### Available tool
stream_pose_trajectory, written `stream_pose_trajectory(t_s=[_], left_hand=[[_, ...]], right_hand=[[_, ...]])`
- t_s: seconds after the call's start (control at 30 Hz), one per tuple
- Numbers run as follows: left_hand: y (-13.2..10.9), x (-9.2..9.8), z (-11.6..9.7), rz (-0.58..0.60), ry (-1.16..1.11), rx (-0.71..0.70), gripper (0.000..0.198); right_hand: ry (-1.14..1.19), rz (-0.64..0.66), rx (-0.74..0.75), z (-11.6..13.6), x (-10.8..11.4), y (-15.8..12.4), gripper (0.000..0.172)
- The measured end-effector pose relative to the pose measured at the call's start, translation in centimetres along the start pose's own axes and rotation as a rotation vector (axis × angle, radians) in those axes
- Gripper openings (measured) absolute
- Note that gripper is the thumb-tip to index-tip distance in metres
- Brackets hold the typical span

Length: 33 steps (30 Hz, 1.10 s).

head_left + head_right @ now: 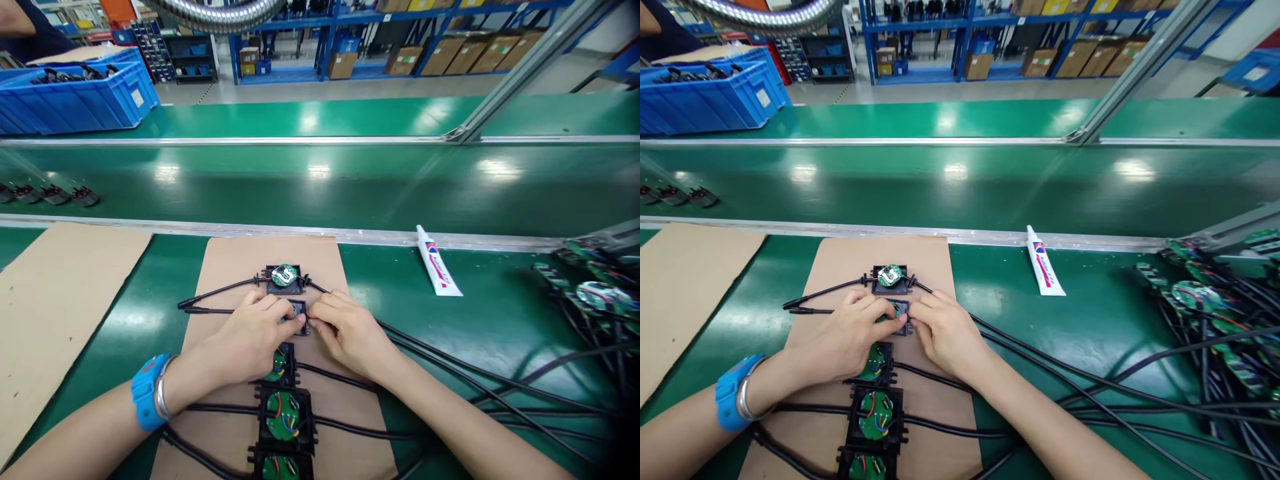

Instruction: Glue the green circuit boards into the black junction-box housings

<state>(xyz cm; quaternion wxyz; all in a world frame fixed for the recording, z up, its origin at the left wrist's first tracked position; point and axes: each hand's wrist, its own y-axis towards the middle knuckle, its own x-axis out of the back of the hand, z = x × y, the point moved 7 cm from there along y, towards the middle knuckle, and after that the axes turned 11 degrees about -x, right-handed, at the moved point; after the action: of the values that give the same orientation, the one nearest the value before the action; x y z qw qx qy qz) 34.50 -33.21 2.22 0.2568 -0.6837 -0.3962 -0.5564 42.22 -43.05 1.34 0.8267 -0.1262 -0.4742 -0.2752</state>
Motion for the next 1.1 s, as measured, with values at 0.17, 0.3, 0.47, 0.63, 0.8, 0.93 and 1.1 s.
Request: stream_pose_trajectory(t_s=[0.17,0.3,0.47,0.63,0.8,0.93,1.1], left_hand=[[-1.3,2.7,4.0,-0.270,-0.183,0.161,0.038],[-2.2,3.4,8.4,-0.258,-0.074,0.377,0.013],[-2.3,4.0,8.5,-0.199,-0.150,0.378,0.014],[-1.6,5.1,7.6,-0.110,-0.015,0.404,0.027],[0.1,4.3,7.6,0.016,0.091,0.366,0.022],[0.7,3.6,7.8,0.055,0.094,0.372,0.023],[0.8,3.2,8.1,0.052,0.067,0.374,0.023]], right_hand=[[-0.008,-0.072,-0.042,-0.9,2.0,1.5,0.016],[-0.028,-0.125,-0.139,-2.3,1.8,2.9,0.024],[0.002,-0.061,-0.146,-0.6,3.1,2.1,0.026],[-0.245,0.109,-0.148,2.5,4.7,3.1,0.027],[-0.411,0.198,-0.166,2.9,4.0,6.1,0.021],[-0.465,0.204,-0.138,2.4,3.2,7.1,0.022],[-0.436,0.220,-0.122,2.5,2.5,7.1,0.021]])
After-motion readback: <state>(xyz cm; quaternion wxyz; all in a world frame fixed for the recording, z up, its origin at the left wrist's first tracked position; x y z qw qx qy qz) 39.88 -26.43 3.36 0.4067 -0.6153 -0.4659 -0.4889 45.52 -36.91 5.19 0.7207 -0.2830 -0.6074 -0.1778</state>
